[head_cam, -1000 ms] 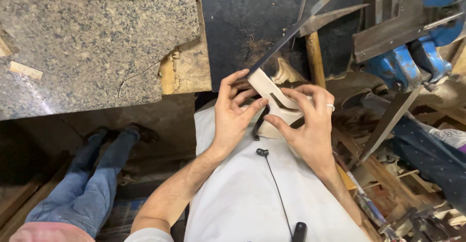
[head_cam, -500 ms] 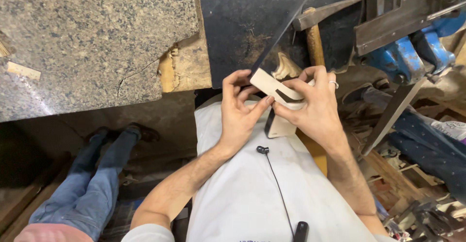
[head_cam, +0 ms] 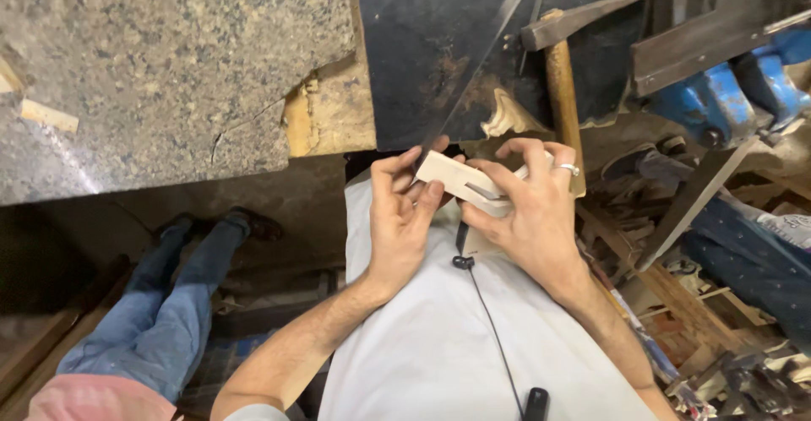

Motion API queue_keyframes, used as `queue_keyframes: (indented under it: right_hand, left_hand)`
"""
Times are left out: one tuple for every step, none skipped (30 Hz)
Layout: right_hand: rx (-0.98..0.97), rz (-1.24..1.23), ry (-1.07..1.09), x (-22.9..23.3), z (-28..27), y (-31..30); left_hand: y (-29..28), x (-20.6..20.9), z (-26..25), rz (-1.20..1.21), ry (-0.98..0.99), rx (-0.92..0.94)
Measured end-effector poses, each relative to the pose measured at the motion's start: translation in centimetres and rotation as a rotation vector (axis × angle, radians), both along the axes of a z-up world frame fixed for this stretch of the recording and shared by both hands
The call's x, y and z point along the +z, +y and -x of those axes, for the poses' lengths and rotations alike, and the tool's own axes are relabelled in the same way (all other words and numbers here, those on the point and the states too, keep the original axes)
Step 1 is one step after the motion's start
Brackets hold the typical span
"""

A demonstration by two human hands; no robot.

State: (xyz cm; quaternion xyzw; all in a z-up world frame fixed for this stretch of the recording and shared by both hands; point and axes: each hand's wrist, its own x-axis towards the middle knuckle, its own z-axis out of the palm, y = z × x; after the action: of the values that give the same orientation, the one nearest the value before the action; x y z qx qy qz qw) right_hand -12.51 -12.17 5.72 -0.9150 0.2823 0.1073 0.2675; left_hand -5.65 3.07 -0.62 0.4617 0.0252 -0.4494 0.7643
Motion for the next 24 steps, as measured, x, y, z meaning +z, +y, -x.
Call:
queue_keyframes:
  right_hand:
    - [0.009, 0.025, 0.009, 0.1, 0.2, 0.1]
    - [0.019, 0.05, 0.019, 0.2, 0.3, 0.3]
    - [0.021, 0.061, 0.011, 0.2, 0.4, 0.3]
    - [0.023, 0.072, 0.003, 0.2, 0.4, 0.4]
    - [0.024, 0.087, -0.005, 0.2, 0.4, 0.4]
    - [0.01, 0.068, 0.008, 0.1, 0.3, 0.3]
    - [-0.005, 0.048, 0.027, 0.1, 0.4, 0.3]
    - [-0.02, 0.027, 0.045, 0.2, 0.6, 0.3]
    - [-0.011, 0.04, 0.042, 0.2, 0.6, 0.3]
    - [-0.002, 0.052, 0.038, 0.2, 0.7, 0.3]
    - [0.007, 0.063, 0.031, 0.1, 0.7, 0.2]
    - [0.021, 0.079, 0.015, 0.1, 0.8, 0.1]
    - [0.035, 0.093, 0.002, 0.1, 0.9, 0.0]
    - [0.048, 0.106, -0.01, 0.1, 1.0, 0.0]
    - [0.019, 0.082, -0.014, 0.1, 0.9, -0.1]
    - [-0.01, 0.058, -0.017, 0.2, 1.0, -0.1]
    - [-0.041, 0.031, -0.013, 0.3, 1.1, 0.0]
    - [-0.036, 0.034, -0.022, 0.3, 1.2, 0.0]
    - [-0.031, 0.039, -0.031, 0.3, 1.3, -0.1]
    - [-0.027, 0.045, -0.04, 0.3, 1.4, -0.2]
    - [-0.033, 0.041, -0.037, 0.2, 1.4, -0.3]
    - [-0.039, 0.037, -0.034, 0.1, 1.4, -0.3]
    - [-0.045, 0.028, -0.03, 0.0, 1.5, -0.3]
    - [-0.051, 0.028, -0.036, -0.1, 1.6, -0.3]
  left_hand:
    - [0.2, 0.2, 0.0, 0.003, 0.026, 0.002]
    - [0.2, 0.2, -0.1, 0.006, 0.052, 0.005]
    - [0.1, 0.2, -0.3, 0.017, 0.074, 0.004]
    - [0.1, 0.4, -0.4, 0.016, 0.072, -0.003]
    - [0.0, 0.4, -0.4, 0.017, 0.071, -0.01]
    - [0.0, 0.4, -0.4, 0.019, 0.069, -0.017]
    - [0.0, 0.4, -0.4, 0.024, 0.062, -0.028]
    - [0.0, 0.3, -0.4, 0.029, 0.054, -0.039]
    - [0.0, 0.1, -0.4, 0.034, 0.043, -0.046]
    - [0.0, 0.1, -0.3, 0.028, 0.045, -0.05]
    - [0.0, 0.1, -0.3, 0.021, 0.044, -0.054]
    - [0.0, 0.0, -0.3, 0.014, 0.043, -0.057]
    - [0.0, 0.1, -0.2, 0.003, 0.037, -0.067]
    - [0.0, 0.1, -0.2, -0.008, 0.031, -0.076]
    - [-0.1, 0.0, -0.3, -0.014, 0.018, -0.087]
    - [-0.3, 0.0, -0.4, -0.025, 0.012, -0.092]
    - [-0.4, 0.1, -0.3, -0.037, 0.013, -0.099]
    - [-0.5, 0.1, -0.2, -0.05, 0.015, -0.106]
    - [-0.5, 0.1, -0.1, -0.036, 0.029, -0.099]
    - [-0.5, 0.1, -0.1, -0.021, 0.044, -0.092]
    - [-0.6, -0.1, -0.2, -0.007, 0.055, -0.084]
    - [-0.8, -0.3, -0.3, 0.011, 0.067, -0.088]
    - [-0.9, -0.6, -0.3, 0.024, 0.08, -0.09]
    - [-1.0, -0.9, -0.3, 0.036, 0.094, -0.092]
